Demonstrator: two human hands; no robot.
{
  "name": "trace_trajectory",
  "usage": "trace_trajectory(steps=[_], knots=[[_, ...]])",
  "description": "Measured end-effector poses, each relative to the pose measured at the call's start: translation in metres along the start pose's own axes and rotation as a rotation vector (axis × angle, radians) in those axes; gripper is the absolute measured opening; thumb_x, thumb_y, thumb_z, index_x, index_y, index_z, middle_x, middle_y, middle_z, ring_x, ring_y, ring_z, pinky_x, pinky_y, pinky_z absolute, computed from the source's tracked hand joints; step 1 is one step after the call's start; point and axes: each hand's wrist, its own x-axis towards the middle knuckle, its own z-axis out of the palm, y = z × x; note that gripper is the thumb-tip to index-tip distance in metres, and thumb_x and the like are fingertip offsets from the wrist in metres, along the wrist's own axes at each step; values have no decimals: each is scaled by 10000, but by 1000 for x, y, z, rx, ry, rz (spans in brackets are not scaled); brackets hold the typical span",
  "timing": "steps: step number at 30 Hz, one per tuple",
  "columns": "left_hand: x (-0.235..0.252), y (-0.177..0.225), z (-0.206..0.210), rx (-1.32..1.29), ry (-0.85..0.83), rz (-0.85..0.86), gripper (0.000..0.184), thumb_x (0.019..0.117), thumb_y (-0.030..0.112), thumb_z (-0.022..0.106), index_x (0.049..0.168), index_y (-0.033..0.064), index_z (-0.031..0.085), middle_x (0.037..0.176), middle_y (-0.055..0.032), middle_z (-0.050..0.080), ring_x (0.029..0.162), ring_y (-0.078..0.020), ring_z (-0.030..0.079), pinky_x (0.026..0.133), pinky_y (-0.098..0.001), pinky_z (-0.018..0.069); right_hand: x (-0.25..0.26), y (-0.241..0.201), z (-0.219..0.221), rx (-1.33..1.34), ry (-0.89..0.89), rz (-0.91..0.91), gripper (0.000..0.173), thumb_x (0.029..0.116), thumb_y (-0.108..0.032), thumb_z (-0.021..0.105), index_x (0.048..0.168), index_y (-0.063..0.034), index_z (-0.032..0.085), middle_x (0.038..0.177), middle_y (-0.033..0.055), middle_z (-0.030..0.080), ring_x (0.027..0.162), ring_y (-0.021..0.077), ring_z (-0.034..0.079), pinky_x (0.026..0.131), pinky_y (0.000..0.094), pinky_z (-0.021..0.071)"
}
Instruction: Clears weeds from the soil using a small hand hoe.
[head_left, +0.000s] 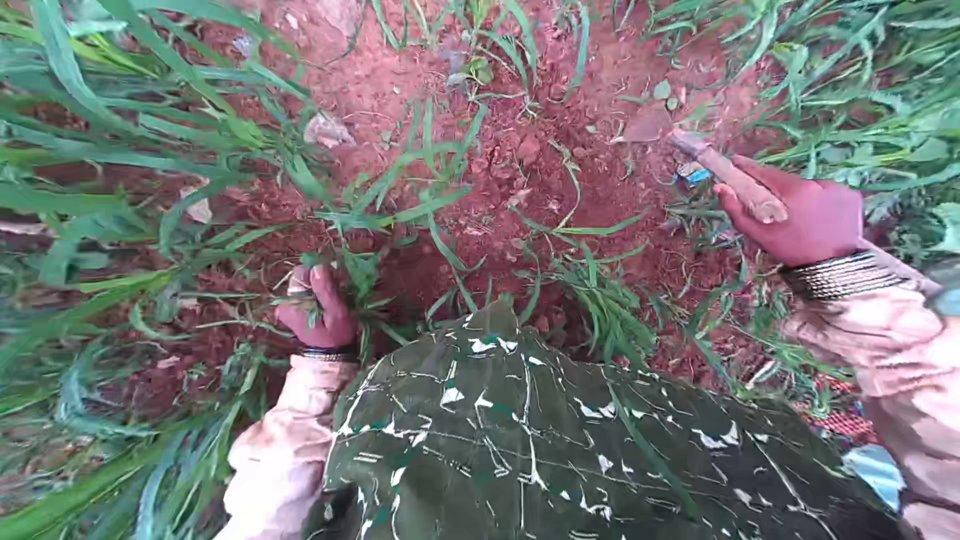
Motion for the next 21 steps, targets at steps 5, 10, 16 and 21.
trace_trajectory(steps=[5,10,16,21], knots=[[112,61,68,134,-264,189,460,1091,256,334,1229,-100,591,1024,-288,677,921,-360,686,824,-533,536,32,14,-4,43,-77,19,617,1000,-539,462,1399,-97,629,1094,381,681,976,667,624,755,828,409],[176,100,148,445,-638,154,583,1114,385,351,1275,-108,620,1262,-379,630,1230,-572,582,1003,-717,416,44,6,-25,34,-122,-11,583,1015,-525,448,1321,-80,667,993,342,696,889,616,654,673,776,442],[177,96,183,424,-846,49,498,1107,302,431,1342,-104,596,1326,-375,598,1283,-578,534,1031,-715,397,57,-39,-45,-59,-291,163,490,1043,-429,483,1296,-50,667,909,328,702,862,583,676,660,713,478],[180,92,178,453,-888,26,464,1112,329,451,1342,-34,626,1344,-316,618,1291,-523,557,1035,-691,429,76,-55,-63,-99,-461,204,493,1048,-425,484,1303,-33,642,981,313,706,946,539,685,729,685,496]])
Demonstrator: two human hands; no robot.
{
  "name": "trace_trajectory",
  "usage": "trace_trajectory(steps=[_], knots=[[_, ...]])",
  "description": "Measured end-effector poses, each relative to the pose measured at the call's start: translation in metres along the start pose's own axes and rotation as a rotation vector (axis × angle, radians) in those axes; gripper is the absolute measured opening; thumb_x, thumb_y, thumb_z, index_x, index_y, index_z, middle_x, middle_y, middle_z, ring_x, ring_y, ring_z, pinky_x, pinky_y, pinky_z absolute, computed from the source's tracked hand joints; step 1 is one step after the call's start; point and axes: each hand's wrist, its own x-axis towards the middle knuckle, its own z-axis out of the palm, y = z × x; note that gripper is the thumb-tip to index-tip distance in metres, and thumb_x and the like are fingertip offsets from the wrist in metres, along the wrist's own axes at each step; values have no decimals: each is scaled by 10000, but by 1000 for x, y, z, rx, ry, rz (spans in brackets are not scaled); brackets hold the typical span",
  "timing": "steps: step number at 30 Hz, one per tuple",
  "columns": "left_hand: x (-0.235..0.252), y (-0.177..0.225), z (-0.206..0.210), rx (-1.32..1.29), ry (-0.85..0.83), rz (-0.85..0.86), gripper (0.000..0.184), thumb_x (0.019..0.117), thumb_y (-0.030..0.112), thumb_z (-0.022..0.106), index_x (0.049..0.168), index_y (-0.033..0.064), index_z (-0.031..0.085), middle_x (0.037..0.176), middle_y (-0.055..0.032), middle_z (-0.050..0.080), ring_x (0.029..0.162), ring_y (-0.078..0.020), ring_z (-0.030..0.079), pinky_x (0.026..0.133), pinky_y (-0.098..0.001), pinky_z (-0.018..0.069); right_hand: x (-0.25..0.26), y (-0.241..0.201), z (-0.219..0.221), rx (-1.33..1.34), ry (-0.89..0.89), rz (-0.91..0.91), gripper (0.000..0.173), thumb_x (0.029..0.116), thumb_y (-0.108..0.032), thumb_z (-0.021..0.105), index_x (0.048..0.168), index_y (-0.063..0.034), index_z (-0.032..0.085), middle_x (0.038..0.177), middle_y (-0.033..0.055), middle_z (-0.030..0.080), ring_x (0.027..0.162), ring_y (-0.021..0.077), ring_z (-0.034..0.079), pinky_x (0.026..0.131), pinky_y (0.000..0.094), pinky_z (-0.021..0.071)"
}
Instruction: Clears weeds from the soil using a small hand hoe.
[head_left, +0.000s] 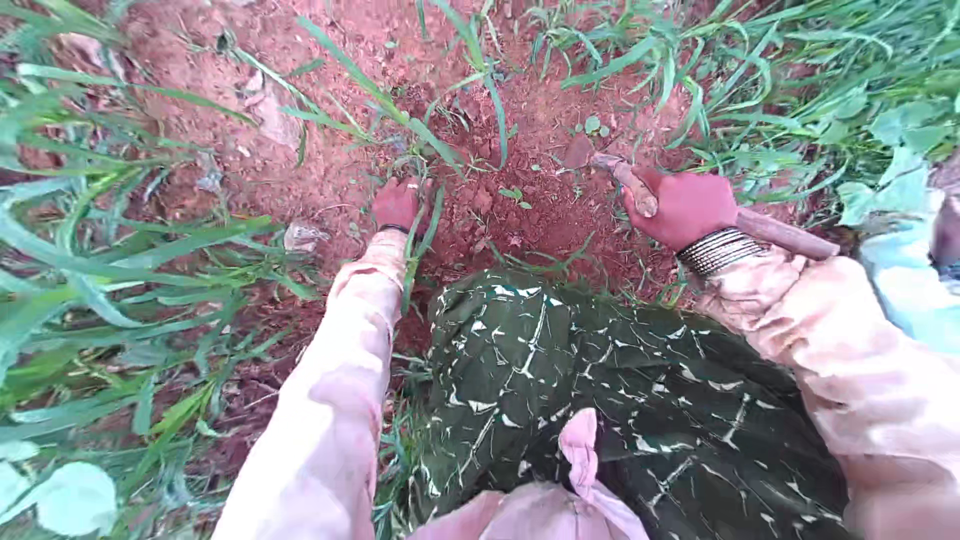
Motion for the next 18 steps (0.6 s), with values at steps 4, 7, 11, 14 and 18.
trace_trajectory(steps=[4,7,11,14,18], knots=[[8,1,2,25,-88,-49,350,1061,156,557,1371,6,614,1369,-291,608,1298,-507,555,1042,-670,443,10,1,-21,-47,-40,-69,442,1042,-383,534,1203,5,668,1014,307,701,1000,520,677,772,668,493],[16,-4,5,42,-136,-86,413,1044,220,588,1414,34,591,1402,-270,595,1330,-474,541,1066,-655,427,22,-3,-37,-84,-104,-92,423,1014,-382,584,1161,3,680,1039,285,699,1029,490,671,801,654,490],[1,16,-21,23,-195,-57,427,1091,190,469,1446,-37,536,1453,-317,538,1383,-509,479,1108,-658,375,29,3,-42,-108,-122,-125,403,1013,-383,586,1168,-24,683,1032,264,708,1011,466,682,799,633,499],[3,16,-26,1,-199,-38,406,1081,121,460,1440,-54,536,1445,-345,527,1370,-537,475,1097,-676,371,32,21,-40,-85,-159,-143,484,1056,-413,510,1334,-37,634,1111,296,697,1075,500,661,868,660,485],[5,15,-25,-44,-195,-54,375,1079,50,423,1397,-89,565,1427,-360,538,1361,-571,467,1090,-696,356,33,39,-36,-72,-207,-167,523,1082,-423,430,1494,-114,520,1095,305,707,1024,532,673,839,684,489]])
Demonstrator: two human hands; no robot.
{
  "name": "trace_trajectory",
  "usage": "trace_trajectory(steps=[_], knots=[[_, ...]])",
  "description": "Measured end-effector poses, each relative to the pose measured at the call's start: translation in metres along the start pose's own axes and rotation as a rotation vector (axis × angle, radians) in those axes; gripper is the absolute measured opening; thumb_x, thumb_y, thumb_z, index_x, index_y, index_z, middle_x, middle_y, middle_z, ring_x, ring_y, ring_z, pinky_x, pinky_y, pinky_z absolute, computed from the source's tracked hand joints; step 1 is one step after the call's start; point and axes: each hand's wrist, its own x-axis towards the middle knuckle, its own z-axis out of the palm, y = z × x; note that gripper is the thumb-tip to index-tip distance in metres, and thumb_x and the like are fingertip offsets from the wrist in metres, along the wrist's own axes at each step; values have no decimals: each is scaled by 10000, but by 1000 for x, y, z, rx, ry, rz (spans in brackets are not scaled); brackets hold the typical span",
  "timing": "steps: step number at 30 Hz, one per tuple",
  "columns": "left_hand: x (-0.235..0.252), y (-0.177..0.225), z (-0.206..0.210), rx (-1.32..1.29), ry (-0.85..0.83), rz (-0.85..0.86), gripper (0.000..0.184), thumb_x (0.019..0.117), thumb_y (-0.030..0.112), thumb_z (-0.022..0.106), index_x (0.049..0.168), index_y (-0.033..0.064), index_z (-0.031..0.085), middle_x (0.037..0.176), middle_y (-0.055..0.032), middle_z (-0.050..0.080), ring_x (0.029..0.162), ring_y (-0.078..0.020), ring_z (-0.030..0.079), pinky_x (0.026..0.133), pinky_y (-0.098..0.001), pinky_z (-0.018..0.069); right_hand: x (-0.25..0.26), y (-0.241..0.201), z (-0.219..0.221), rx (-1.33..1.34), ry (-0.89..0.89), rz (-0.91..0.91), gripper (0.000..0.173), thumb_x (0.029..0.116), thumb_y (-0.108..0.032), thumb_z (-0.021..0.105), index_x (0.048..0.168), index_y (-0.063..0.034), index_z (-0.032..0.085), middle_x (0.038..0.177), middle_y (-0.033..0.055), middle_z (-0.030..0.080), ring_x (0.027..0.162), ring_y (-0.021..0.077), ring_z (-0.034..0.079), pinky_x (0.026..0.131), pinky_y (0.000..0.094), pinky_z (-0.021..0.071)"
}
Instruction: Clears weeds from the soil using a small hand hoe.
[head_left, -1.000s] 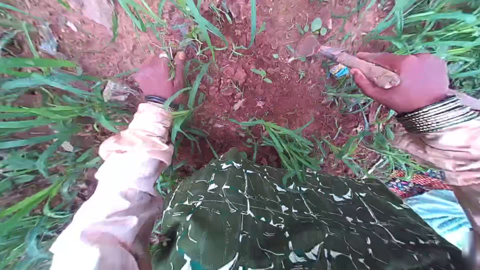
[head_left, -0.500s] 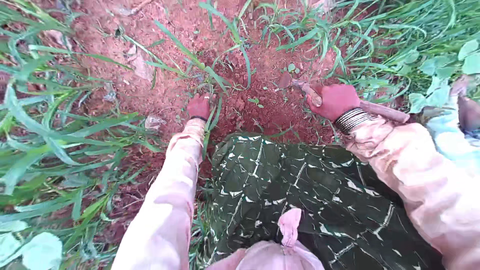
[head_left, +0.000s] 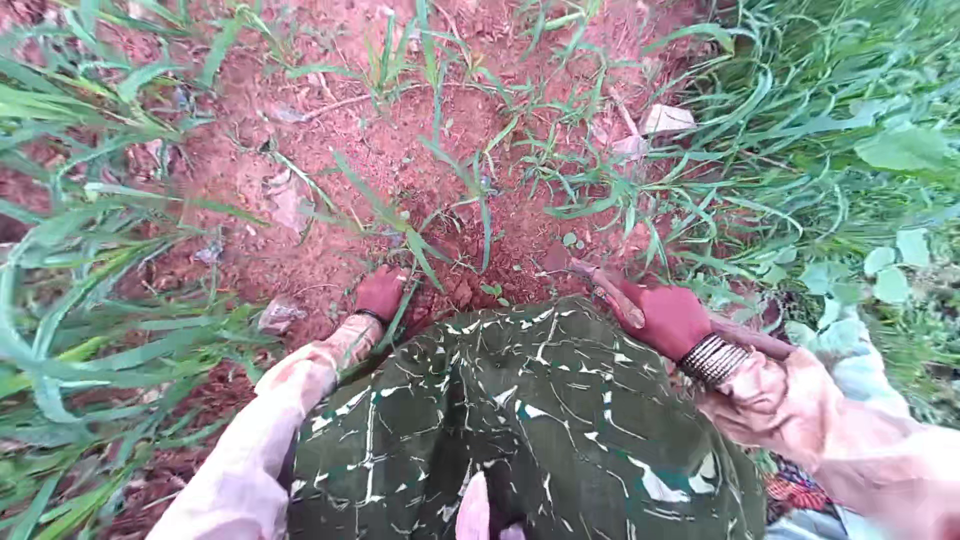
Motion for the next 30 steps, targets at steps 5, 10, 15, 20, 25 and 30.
trace_trajectory(steps=[5,10,15,20,25,30], knots=[[16,-37,30,-22,-63,-3,398,1051,95,512,1375,-131,556,1416,-333,565,1391,-481,487,1154,-597,355,16,58,63,52,511,-284,473,985,-376,529,1340,-109,690,622,163,672,515,403,664,454,572,510],[20,-14,9,-217,-239,-305,418,1113,189,428,1427,-60,548,1507,-292,500,1445,-438,436,1192,-595,299,25,78,77,140,583,-354,436,959,-319,546,1296,-105,720,564,128,636,450,352,633,401,511,490],[4,6,6,106,3,-58,285,1026,32,511,1201,-112,684,1260,-349,656,1243,-579,570,1052,-693,408,25,67,67,124,585,-339,430,927,-265,563,1284,-91,729,557,122,624,437,336,620,389,479,480],[0,1,22,88,223,4,261,984,-9,527,1108,-175,685,1165,-384,675,1172,-617,594,991,-721,431,30,72,68,148,639,-351,429,980,-292,478,1235,-81,751,534,105,602,419,309,598,370,448,446],[6,21,52,233,509,357,531,1018,315,473,832,-133,691,779,-335,690,790,-563,696,684,-664,524,33,87,112,327,734,-300,457,987,-368,514,1213,-45,746,586,107,655,468,281,633,419,430,483],[38,127,41,155,159,418,394,1043,199,532,1080,-157,696,1034,-355,713,982,-548,704,846,-661,545,-2,82,221,773,759,-94,491,1009,-428,547,1211,-24,739,741,125,742,597,222,709,524,410,570]])
